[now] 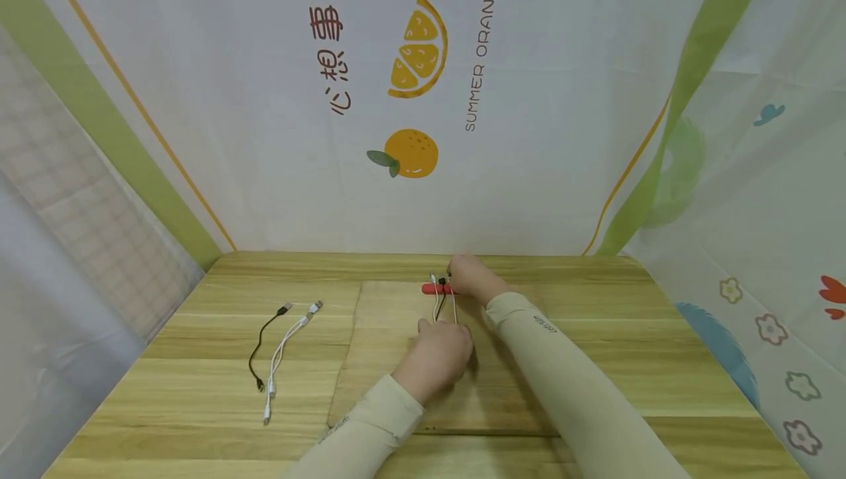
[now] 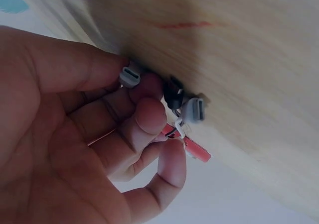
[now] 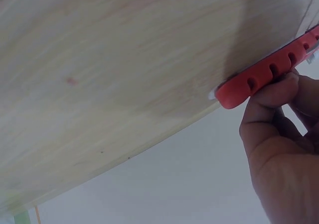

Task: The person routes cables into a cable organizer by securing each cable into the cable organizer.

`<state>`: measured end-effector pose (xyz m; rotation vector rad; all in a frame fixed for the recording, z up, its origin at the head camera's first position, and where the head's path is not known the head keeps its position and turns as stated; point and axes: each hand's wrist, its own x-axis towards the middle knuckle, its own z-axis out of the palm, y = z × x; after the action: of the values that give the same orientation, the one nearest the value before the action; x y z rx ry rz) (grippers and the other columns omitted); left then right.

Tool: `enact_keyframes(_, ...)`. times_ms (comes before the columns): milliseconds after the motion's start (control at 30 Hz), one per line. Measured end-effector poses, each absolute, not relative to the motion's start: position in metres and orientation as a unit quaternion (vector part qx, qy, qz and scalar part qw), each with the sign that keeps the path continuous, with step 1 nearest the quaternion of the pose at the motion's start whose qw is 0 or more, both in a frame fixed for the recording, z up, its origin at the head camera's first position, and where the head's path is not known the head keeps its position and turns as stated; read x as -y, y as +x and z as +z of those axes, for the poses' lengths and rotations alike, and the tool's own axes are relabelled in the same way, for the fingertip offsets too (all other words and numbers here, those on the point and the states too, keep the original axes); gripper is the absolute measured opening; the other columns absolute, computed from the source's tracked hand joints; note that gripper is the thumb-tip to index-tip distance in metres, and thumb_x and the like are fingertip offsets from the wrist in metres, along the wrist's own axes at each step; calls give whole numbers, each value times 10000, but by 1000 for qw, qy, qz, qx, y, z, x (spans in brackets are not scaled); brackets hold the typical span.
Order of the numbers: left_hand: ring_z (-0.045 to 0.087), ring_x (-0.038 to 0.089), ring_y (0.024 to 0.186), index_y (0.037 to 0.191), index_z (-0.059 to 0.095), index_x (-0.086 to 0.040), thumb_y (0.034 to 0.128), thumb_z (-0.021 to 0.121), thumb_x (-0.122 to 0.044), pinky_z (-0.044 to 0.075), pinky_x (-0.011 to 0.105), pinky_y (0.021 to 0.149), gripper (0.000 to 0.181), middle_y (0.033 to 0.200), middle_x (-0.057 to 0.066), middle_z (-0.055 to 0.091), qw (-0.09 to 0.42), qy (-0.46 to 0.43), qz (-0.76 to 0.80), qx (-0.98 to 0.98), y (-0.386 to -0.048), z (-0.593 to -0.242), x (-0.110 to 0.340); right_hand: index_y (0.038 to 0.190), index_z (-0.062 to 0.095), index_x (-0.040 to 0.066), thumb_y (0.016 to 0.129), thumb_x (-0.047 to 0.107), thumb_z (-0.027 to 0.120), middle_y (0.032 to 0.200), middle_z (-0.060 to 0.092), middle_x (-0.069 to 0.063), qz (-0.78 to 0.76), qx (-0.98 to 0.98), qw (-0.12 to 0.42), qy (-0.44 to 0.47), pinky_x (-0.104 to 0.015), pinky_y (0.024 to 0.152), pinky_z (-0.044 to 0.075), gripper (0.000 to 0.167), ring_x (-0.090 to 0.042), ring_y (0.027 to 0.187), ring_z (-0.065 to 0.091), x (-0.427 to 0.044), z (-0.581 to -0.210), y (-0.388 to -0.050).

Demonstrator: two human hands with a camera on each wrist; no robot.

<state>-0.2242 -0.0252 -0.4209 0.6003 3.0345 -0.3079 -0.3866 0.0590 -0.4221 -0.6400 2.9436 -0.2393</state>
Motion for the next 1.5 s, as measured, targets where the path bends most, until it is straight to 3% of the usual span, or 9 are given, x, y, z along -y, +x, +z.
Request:
enact_keyframes(167, 666, 174, 871, 1087, 745, -163, 999, 689, -265, 504, 452, 832, 146, 965, 7, 765, 6, 190, -118, -975, -222, -425, 23, 743, 661, 56, 933, -32, 585, 871, 713, -97, -70, -971, 66, -221, -417, 893, 549, 223, -205, 813, 525, -57, -423, -388)
enact_keyframes(367, 674, 175, 908, 1125, 758, -176, 1011, 668, -262, 512, 481, 880, 168, 1021, -5, 789, -3, 187, -124, -975, -222, -430, 20, 826, 735, 41, 918, -42, 586, 951, 752, -106, -68, -968, 86, -228, -405, 899, 543, 195, -208, 853, 561, -57, -423, -392)
enact_keyframes(533, 677, 174, 898, 1117, 752, -171, 1014, 668, -260, 520, 479, 874, 159, 1013, -8, 791, -7, 187, -119, -975, -222, -430, 21, 1042, 804, 11, 935, -17, 571, 1157, 793, -143, -72, -965, 109, -228, -434, 1062, 549, 258, -281, 1113, 708, -58, -421, -394)
enact_keyframes(667, 659, 174, 881, 1104, 738, -166, 1018, 655, -259, 509, 448, 817, 152, 1012, 0, 793, -12, 186, -111, -976, -222, -431, 22, 1169, 793, 10, 955, -13, 544, 1265, 772, -155, -68, -964, 122, -226, -440, 1134, 520, 329, -335, 1269, 689, -59, -420, -395)
enact_keyframes(900, 653, 202, 941, 1198, 725, -154, 1045, 628, -264, 527, 477, 861, 212, 1101, 14, 791, 8, 185, -108, -977, -223, -428, 22, 1152, 797, 16, 952, -24, 525, 1247, 777, -142, -77, -962, 133, -224, -435, 1119, 527, 340, -308, 1231, 698, -59, -420, -397)
enact_keyframes(1167, 658, 186, 933, 1173, 718, -175, 1039, 639, -291, 503, 452, 851, 194, 1100, -3, 781, 11, 177, -114, -978, -223, -431, 20, 1381, 646, -70, 988, -15, 436, 1453, 656, -220, -150, -954, 134, -223, -466, 1217, 445, 449, -369, 1437, 565, -69, -429, -399)
enact_keyframes(1333, 661, 186, 934, 1170, 716, -170, 1032, 649, -292, 507, 463, 871, 196, 1083, 1, 785, 10, 174, -115, -978, -222, -432, 20, 1315, 672, -93, 1057, 68, 430, 1374, 693, -248, -145, -949, 132, -246, -486, 1161, 497, 388, -378, 1334, 638, -68, -426, -394)
enact_keyframes(1500, 662, 192, 941, 1186, 713, -164, 1040, 636, -286, 518, 479, 891, 205, 1082, 8, 783, 8, 176, -116, -977, -222, -432, 20, 1329, 659, -90, 1059, 76, 419, 1394, 679, -253, -141, -951, 135, -241, -484, 1172, 486, 397, -389, 1360, 621, -68, -424, -391)
